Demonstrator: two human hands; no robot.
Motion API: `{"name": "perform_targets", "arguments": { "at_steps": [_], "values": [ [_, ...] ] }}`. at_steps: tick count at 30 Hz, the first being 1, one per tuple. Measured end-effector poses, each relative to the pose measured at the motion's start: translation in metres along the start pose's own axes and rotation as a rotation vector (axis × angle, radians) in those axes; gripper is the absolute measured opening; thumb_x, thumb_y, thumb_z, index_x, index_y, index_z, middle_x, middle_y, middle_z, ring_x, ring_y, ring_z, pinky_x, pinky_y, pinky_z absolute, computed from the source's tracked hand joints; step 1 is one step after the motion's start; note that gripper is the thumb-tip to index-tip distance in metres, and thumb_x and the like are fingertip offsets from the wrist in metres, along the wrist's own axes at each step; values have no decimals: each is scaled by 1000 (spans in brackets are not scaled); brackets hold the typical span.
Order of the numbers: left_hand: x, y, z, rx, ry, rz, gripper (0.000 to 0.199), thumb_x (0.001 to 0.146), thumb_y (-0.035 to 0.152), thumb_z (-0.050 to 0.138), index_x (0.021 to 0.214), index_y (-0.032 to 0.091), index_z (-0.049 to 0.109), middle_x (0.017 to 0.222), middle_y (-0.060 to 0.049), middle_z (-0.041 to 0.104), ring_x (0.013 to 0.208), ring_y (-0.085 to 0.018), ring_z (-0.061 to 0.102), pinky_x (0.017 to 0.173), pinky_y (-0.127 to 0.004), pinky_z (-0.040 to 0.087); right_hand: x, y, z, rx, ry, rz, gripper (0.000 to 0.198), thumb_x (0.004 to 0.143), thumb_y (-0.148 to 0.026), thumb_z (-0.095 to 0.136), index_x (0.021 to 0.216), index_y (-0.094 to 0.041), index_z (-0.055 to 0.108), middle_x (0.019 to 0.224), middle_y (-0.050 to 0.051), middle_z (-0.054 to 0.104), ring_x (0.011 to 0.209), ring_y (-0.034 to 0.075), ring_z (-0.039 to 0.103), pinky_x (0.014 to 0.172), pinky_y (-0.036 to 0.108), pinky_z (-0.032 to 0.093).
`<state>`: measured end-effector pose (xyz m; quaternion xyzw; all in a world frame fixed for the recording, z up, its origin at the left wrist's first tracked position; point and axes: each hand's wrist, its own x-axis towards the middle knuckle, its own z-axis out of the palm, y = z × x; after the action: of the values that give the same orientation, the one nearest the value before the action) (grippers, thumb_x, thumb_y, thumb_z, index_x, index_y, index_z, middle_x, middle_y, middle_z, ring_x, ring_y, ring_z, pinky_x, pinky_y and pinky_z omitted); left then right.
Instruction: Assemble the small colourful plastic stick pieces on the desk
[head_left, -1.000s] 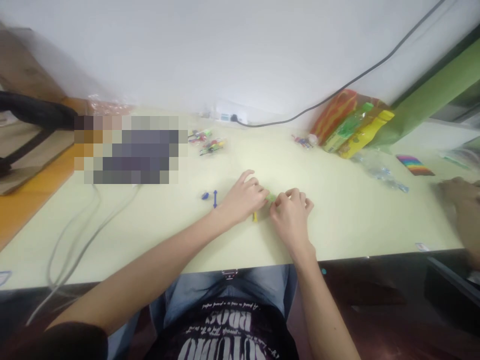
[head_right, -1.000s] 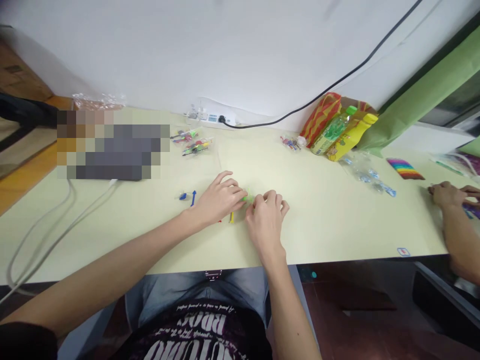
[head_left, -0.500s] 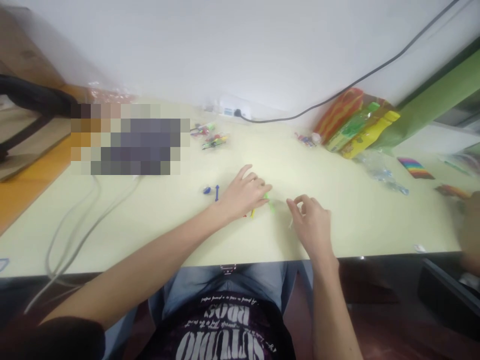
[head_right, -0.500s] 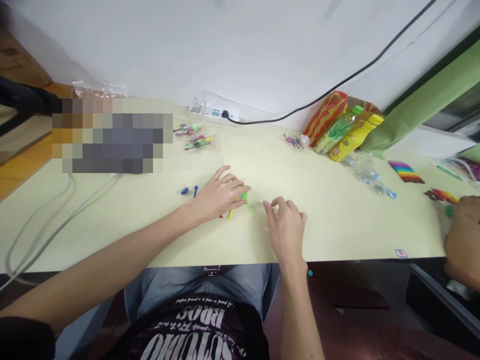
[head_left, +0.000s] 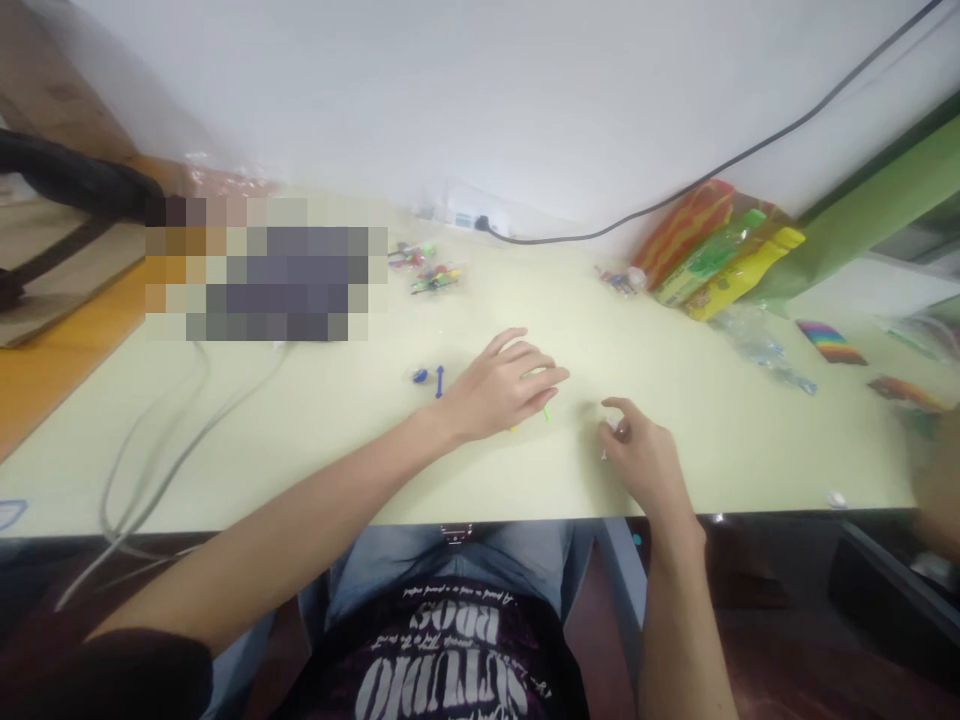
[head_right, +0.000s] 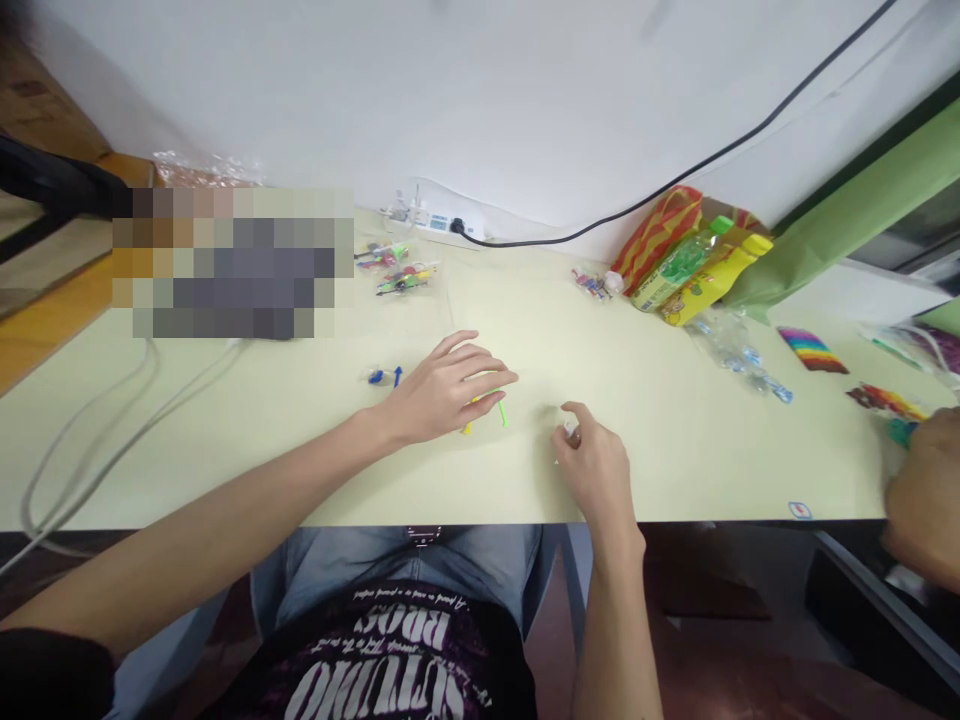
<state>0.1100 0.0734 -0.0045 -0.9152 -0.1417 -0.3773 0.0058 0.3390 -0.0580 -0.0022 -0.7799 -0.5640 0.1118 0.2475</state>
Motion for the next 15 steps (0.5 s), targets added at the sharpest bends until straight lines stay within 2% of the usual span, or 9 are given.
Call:
{"name": "perform_targets", "arguments": {
  "at_steps": [3, 5, 8, 11, 15],
  "values": [
    [2, 5, -1, -38, 36, -4, 25, 104, 22, 58, 127, 23, 66, 114, -5, 77, 108, -20, 71, 118, -52, 45, -3, -8, -5, 277, 142, 2, 46, 93, -38, 60, 136, -22, 61, 69, -2, 65, 66, 22, 65, 70, 36, 50],
    [4, 10, -2, -51, 45, -20, 30, 104, 22, 58, 134, 23, 64, 119, -6, 77, 112, -21, 71, 119, -52, 45, -5, -18, -3, 541, 154, -41, 57, 96, -41, 60, 148, -24, 47, 76, -1, 66, 71, 22, 67, 75, 38, 54],
    [6, 18, -3, -57, 55, -35, 39, 105, 29, 57, 143, 21, 58, 128, -8, 75, 118, -22, 69, 120, -52, 44, -9, -35, 7, 783, 14, -113, 62, 100, -45, 57, 155, -28, 34, 82, 0, 65, 78, 23, 69, 80, 42, 57],
    [7, 24, -5, -91, 66, -24, 41, 105, 34, 57, 144, 21, 57, 131, -8, 74, 119, -23, 69, 121, -51, 43, -10, -49, 18, 903, -139, -140, 69, 100, -50, 58, 159, -30, 29, 88, 2, 66, 77, 22, 66, 72, 40, 58],
    [7, 26, -7, -174, 79, -25, 31, 105, 33, 56, 134, 23, 62, 125, -6, 76, 118, -21, 70, 120, -49, 44, -9, -56, 21, 959, -201, -159, 72, 101, -52, 57, 164, -31, 28, 89, 2, 66, 72, 21, 63, 68, 38, 58]
  ]
}}
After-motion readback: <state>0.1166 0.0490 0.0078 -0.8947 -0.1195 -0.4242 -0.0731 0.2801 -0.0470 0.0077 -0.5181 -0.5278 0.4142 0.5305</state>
